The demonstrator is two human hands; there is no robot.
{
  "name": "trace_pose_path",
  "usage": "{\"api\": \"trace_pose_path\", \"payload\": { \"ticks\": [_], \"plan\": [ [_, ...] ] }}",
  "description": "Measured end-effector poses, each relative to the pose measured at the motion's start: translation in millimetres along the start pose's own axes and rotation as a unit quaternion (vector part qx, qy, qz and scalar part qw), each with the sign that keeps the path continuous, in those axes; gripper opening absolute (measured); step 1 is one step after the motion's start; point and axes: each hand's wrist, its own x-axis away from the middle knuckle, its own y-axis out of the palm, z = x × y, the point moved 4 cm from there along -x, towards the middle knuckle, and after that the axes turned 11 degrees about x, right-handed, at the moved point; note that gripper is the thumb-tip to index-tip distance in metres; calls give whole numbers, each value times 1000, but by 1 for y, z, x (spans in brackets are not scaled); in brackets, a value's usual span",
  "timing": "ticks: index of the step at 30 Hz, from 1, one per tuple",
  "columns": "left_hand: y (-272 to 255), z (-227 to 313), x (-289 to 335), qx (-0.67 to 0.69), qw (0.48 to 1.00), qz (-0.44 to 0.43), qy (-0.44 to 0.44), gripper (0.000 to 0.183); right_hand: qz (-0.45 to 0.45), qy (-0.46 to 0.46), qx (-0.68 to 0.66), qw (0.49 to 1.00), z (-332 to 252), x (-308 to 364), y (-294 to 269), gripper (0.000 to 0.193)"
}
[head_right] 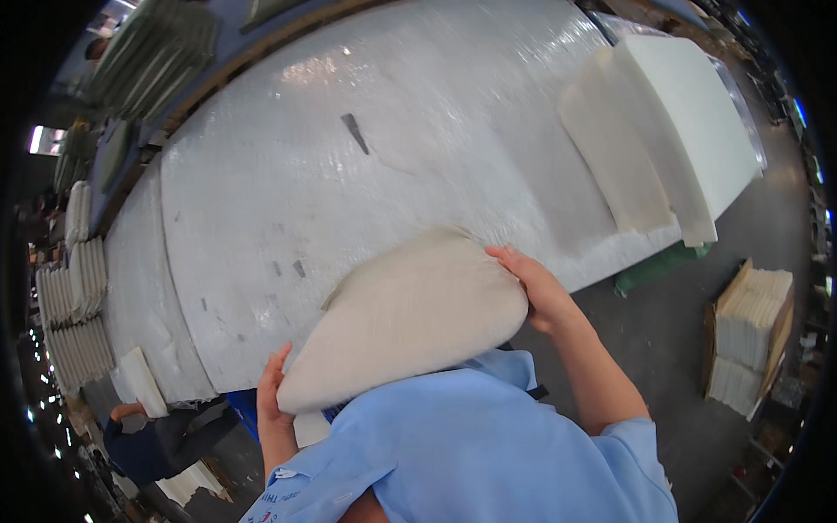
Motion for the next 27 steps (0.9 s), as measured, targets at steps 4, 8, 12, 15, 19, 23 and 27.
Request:
{"api": "trace_pose_path", "payload": {
  "ticks": [4, 8, 12, 15, 19, 23, 27],
  "plan": [
    [74, 69, 37, -321, 917, -97, 217, 54, -13, -182, 263, 948, -48, -2, 14, 56],
    [174, 84, 68, -673, 580, -137, 437, 71, 9, -370, 560, 741, -101, 9, 58, 69],
    [214, 44, 46, -706, 559, -129, 416, 65, -89, -418, 743, 516, -104, 19, 149, 62],
    [227, 27, 34, -753, 537, -121, 362, 60, -122, -335, 792, 496, -70, 5, 207, 55],
    [208, 31, 36, -718, 528, -92, 445, 58, -99, -326, 801, 492, -59, -3, 212, 51],
    [179, 40, 39, -680, 502, -66, 530, 56, -109, -253, 814, 512, -83, 6, 184, 51],
    [167, 39, 45, -671, 464, -40, 577, 56, -79, -256, 825, 497, -92, 8, 144, 56]
  ]
}}
